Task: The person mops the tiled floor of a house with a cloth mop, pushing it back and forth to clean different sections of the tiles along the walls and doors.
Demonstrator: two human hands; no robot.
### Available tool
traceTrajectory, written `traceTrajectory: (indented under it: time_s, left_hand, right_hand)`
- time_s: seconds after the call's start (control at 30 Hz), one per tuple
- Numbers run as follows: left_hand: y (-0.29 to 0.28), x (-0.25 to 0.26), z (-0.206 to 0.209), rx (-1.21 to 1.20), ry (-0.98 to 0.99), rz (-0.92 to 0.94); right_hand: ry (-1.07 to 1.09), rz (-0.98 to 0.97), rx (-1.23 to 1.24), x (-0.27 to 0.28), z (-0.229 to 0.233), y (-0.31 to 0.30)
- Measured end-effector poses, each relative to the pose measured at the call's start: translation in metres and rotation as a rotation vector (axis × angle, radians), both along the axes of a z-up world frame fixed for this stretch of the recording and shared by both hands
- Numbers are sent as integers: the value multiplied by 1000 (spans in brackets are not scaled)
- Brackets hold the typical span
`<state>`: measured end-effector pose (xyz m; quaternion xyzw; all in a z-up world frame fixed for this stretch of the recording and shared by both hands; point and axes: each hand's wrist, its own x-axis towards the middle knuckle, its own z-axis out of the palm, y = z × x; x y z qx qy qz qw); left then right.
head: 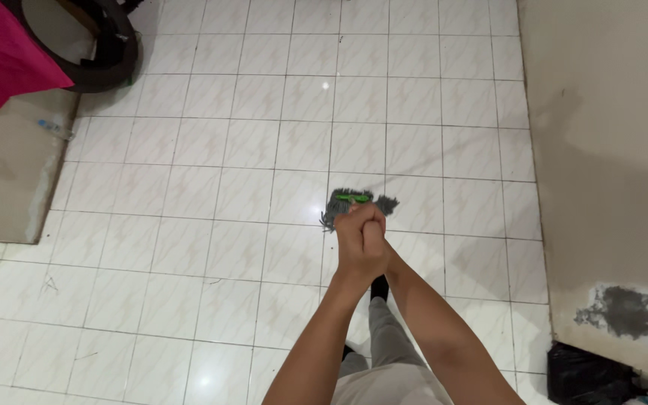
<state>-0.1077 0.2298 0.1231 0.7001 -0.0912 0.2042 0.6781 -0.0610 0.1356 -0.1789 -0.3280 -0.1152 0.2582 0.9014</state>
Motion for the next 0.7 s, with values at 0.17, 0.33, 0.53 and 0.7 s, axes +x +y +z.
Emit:
traceTrajectory:
  time_s: [0.17,0.33,0.53,0.7]
  left_hand:
    - [15,-27,8,-48,42,11]
    - [16,-48,-8,-66,-111,5]
    - [22,-22,-43,-78,5,-3]
    - [22,41,-73,-61,-110,21]
  right_hand:
    - [-60,35,179,-36,26,25]
    - [-119,-529,-693,-43,16,47]
    - [-601,-599,-903,30,-42,41]
    - [-617,-598,-930,97,-68,47]
